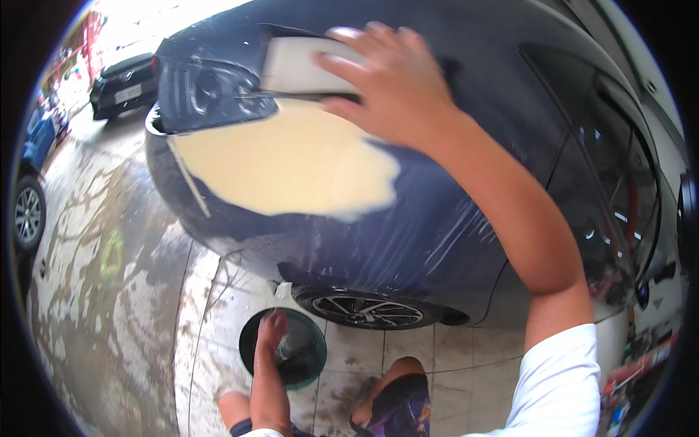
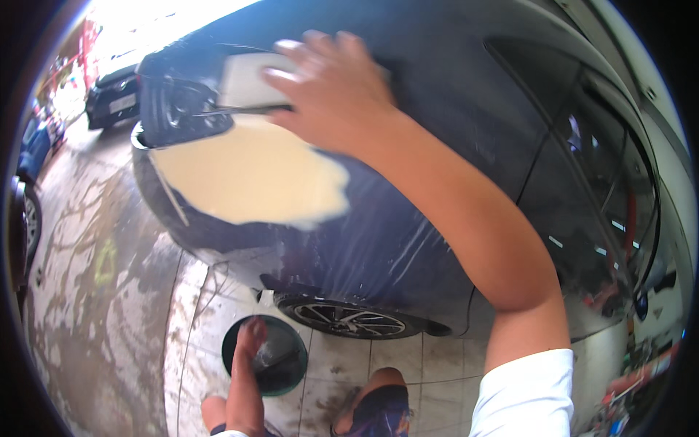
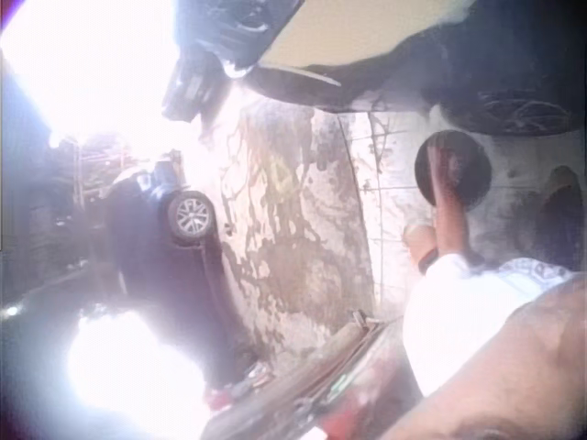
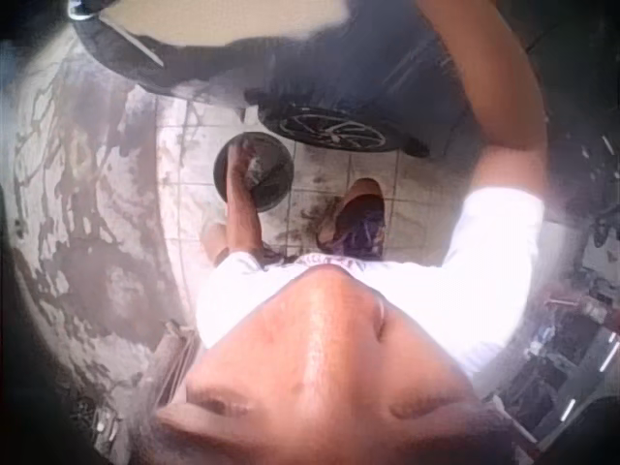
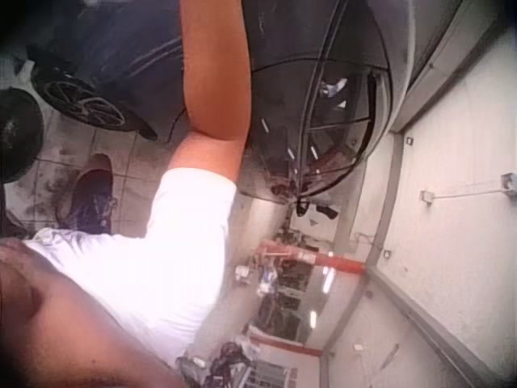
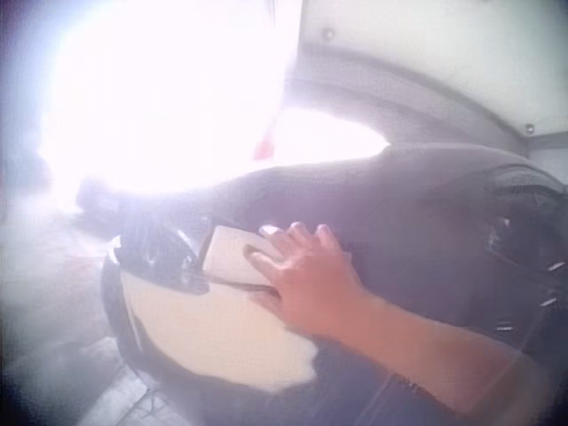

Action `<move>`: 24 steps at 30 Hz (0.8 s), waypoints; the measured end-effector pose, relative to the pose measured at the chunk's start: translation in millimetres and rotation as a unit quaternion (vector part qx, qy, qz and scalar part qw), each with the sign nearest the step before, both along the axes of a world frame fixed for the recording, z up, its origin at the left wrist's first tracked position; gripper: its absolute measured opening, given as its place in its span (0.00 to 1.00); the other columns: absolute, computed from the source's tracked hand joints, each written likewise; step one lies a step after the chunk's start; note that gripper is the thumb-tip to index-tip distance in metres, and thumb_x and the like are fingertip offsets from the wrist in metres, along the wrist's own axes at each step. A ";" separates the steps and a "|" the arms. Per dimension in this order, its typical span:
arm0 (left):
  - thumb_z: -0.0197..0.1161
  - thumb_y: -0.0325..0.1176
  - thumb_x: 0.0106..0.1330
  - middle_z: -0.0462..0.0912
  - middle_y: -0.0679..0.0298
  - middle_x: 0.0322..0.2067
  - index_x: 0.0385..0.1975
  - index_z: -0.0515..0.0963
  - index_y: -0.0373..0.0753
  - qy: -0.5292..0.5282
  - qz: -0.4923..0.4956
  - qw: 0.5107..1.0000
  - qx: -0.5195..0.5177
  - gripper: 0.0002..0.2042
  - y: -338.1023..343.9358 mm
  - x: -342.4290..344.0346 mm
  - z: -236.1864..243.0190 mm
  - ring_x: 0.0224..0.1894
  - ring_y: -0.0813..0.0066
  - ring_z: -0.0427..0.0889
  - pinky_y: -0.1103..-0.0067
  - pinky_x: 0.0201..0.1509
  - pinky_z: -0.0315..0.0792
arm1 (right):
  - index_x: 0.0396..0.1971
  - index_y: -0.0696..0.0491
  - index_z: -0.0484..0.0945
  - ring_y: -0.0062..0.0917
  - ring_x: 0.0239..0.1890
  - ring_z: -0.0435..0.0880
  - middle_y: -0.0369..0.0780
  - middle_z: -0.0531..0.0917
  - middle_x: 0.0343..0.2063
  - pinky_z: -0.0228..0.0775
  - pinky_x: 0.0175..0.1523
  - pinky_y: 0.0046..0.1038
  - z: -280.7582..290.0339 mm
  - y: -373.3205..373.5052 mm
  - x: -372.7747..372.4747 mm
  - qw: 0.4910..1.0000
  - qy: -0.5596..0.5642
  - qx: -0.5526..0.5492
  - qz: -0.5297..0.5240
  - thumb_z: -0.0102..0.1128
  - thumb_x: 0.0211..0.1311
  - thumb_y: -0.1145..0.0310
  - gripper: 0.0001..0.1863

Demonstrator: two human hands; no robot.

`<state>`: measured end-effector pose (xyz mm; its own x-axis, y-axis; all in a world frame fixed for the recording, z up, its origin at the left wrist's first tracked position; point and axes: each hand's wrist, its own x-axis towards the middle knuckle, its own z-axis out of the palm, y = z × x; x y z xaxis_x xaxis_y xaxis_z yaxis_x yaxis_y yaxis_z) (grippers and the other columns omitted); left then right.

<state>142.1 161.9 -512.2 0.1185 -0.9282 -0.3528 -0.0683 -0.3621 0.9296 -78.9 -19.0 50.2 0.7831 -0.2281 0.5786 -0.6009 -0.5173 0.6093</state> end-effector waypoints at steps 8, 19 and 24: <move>0.69 0.26 0.63 0.80 0.51 0.62 0.56 0.82 0.38 -0.208 0.181 0.775 -0.569 0.19 -105.2 -171.0 473.0 0.69 0.48 0.74 0.56 0.77 0.56 | 0.65 0.40 0.78 0.40 0.62 0.72 0.44 0.71 0.69 0.60 0.61 0.44 45.9 57.0 -96.9 0.980 -0.104 0.105 -0.134 0.73 0.57 0.54 0.33; 0.64 0.29 0.72 0.74 0.52 0.68 0.61 0.79 0.37 -0.128 0.471 0.778 -0.396 0.18 -155.4 -162.0 456.8 0.74 0.53 0.68 0.59 0.77 0.58 | 0.62 0.35 0.80 0.37 0.56 0.74 0.47 0.72 0.67 0.62 0.54 0.41 26.3 31.4 -87.0 0.985 -0.038 0.148 -0.075 0.73 0.56 0.53 0.31; 0.65 0.29 0.73 0.85 0.62 0.42 0.44 0.83 0.34 0.279 0.580 0.726 -0.244 0.06 -81.9 -186.5 317.6 0.45 0.73 0.84 0.74 0.50 0.84 | 0.56 0.34 0.85 0.35 0.51 0.75 0.44 0.76 0.63 0.64 0.51 0.37 10.9 -0.3 -4.9 0.996 0.001 0.089 -0.007 0.70 0.59 0.51 0.23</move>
